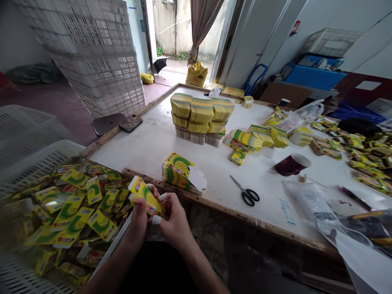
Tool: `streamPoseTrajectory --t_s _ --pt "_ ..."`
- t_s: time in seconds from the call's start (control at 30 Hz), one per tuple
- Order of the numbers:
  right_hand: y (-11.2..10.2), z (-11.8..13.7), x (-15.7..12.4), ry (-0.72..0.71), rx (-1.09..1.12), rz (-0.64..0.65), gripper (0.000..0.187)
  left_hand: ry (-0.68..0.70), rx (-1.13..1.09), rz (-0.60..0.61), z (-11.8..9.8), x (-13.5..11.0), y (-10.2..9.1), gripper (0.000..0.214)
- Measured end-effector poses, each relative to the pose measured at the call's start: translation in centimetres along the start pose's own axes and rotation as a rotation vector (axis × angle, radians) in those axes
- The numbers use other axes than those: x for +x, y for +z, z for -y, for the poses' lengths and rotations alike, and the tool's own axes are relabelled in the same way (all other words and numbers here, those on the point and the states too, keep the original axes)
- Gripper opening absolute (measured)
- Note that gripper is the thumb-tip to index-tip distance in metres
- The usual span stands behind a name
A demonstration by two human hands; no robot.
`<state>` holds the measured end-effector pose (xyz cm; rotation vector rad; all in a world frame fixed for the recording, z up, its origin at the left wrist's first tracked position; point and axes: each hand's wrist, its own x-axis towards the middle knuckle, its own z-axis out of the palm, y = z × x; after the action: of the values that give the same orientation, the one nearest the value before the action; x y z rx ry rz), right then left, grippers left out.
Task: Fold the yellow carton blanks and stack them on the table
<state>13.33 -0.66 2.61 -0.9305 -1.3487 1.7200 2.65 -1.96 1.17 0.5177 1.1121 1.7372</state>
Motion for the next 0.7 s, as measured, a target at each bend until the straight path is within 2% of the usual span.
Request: streamPoseTrajectory --t_s 0.07,0.13,0.23,0.3,0.4,0.47,0.53,0.6,0.63,0.7 --pt "-0.7 0.1 0.5 -0.027 0.021 -0.035 0.037 0.004 0.087 0.038 0.0 0.1 -0.6 0.052" --pt "-1.4 0.2 0.7 -0.027 0.013 -0.045 0.026 -0.002 0.122 0.027 0.1 0.1 -0.9 0.043" --pt "-2.1 0.1 0.6 -0.02 -0.1 -0.083 0.011 -0.008 0.133 -0.022 0.3 0.1 -1.2 0.024" --pt "-2.7 0.2 0.4 -0.075 -0.212 -0.109 0.007 -0.065 0.116 0.02 -0.2 0.3 -1.5 0.024" --pt "-3.9 1.1 -0.1 -0.263 -0.511 -0.057 0.015 -0.122 0.052 0.155 -2.5 1.0 -2.7 0.05" --pt "-4.4 2.1 -0.5 -0.424 -0.77 0.03 0.024 -0.077 0.081 0.283 -4.3 1.5 -3.6 0.078" --pt "-4.3 2.9 -1.0 -0.556 -0.965 0.121 0.029 -0.042 0.278 0.462 -5.7 1.6 -4.3 0.087" --pt "-3.7 3.3 -1.4 -0.639 -1.047 0.172 0.026 -0.035 0.568 0.639 -6.1 1.2 -4.2 0.094" --pt "-3.4 3.2 -1.6 -0.663 -1.052 0.155 0.024 -0.034 0.694 0.701 -6.0 0.9 -3.9 0.094" --pt "-3.0 2.8 -1.8 -0.674 -0.986 -0.014 0.03 -0.007 0.835 0.725 -5.3 0.1 -2.9 0.08"
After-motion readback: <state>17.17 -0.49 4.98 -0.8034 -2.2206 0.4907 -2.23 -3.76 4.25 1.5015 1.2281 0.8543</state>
